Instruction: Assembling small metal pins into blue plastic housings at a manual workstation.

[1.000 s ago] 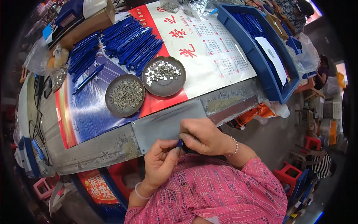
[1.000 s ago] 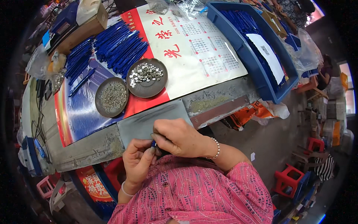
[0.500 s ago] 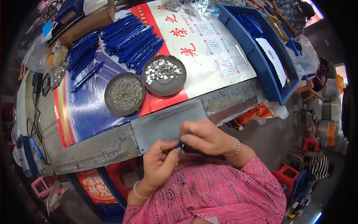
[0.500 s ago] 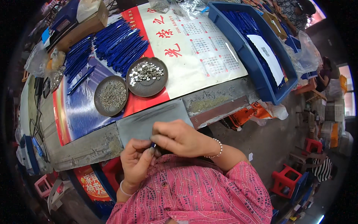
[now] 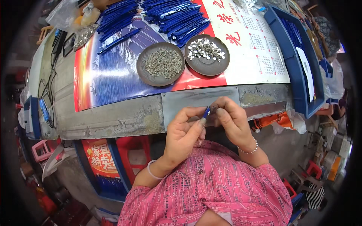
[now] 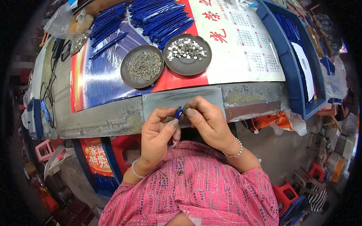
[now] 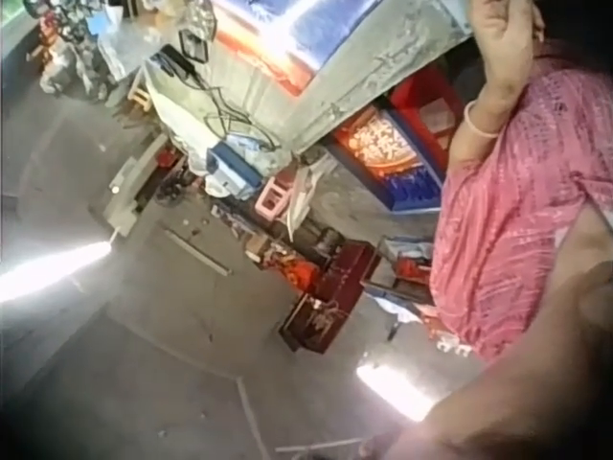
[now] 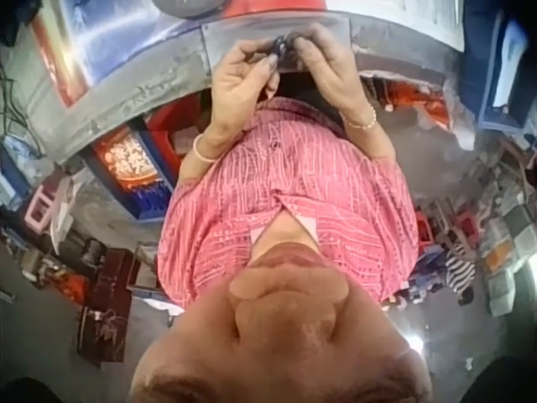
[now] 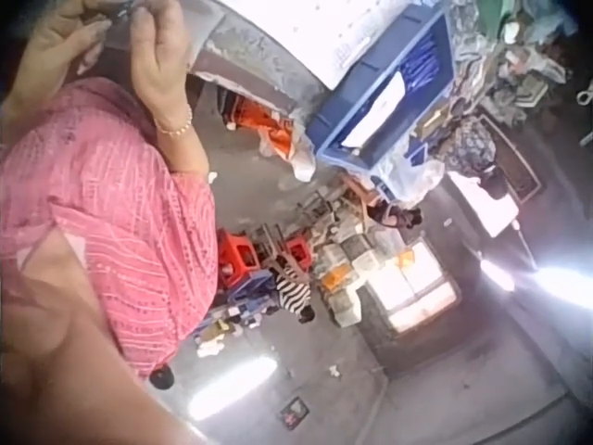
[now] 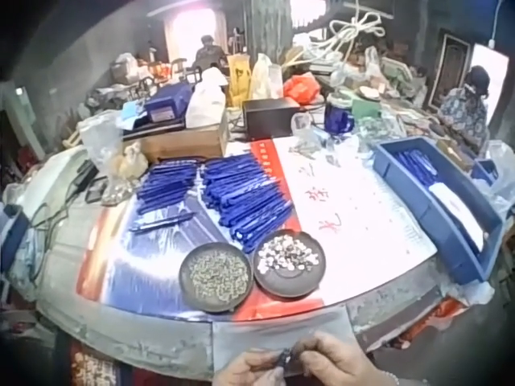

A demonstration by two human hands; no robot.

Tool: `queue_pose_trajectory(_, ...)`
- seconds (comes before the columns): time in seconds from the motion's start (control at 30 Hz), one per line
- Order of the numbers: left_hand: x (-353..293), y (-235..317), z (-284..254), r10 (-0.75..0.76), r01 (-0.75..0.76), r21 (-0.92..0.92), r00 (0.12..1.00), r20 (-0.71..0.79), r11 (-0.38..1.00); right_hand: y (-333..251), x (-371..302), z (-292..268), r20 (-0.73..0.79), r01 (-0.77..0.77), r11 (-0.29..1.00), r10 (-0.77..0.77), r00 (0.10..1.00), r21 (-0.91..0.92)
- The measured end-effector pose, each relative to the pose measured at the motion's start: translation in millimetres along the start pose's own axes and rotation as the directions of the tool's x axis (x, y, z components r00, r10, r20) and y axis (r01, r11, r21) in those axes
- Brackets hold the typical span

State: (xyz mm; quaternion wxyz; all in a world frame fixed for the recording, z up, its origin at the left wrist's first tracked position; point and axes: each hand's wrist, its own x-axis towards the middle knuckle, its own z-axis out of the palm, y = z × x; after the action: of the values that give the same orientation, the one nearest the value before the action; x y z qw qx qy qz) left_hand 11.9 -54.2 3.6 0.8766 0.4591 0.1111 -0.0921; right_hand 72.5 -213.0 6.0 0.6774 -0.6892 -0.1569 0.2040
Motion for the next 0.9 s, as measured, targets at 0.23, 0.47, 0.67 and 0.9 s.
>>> queue_pose_trajectory(0.23, 8, 4, -13, -0.203, 0.248, -0.48, 0.968, 0.145, 0.841, 1, 0, 7, 0.005, 0.037, 0.999, -0.037, 0.999, -0.032)
queue_pose_trajectory(0.47, 14, -4, -29, -0.202, 0.436, -0.72, 0.898, 0.391, 0.541, 1, -1, 9, 0.014, 0.027, 1.0, -0.027, 1.0, -0.007)
queue_pose_trajectory(0.67, 13, -2, -29, -0.22, 0.473, -0.781, 0.881, 0.418, 0.409, 1, -2, 10, 0.015, 0.028, 0.999, -0.027, 1.0, -0.041)
queue_pose_trajectory(0.9, 13, -3, -32, -0.214, 0.463, -0.815, 0.886, 0.412, 0.347, 1, -1, 13, 0.021, 0.026, 0.999, -0.025, 0.999, -0.042)
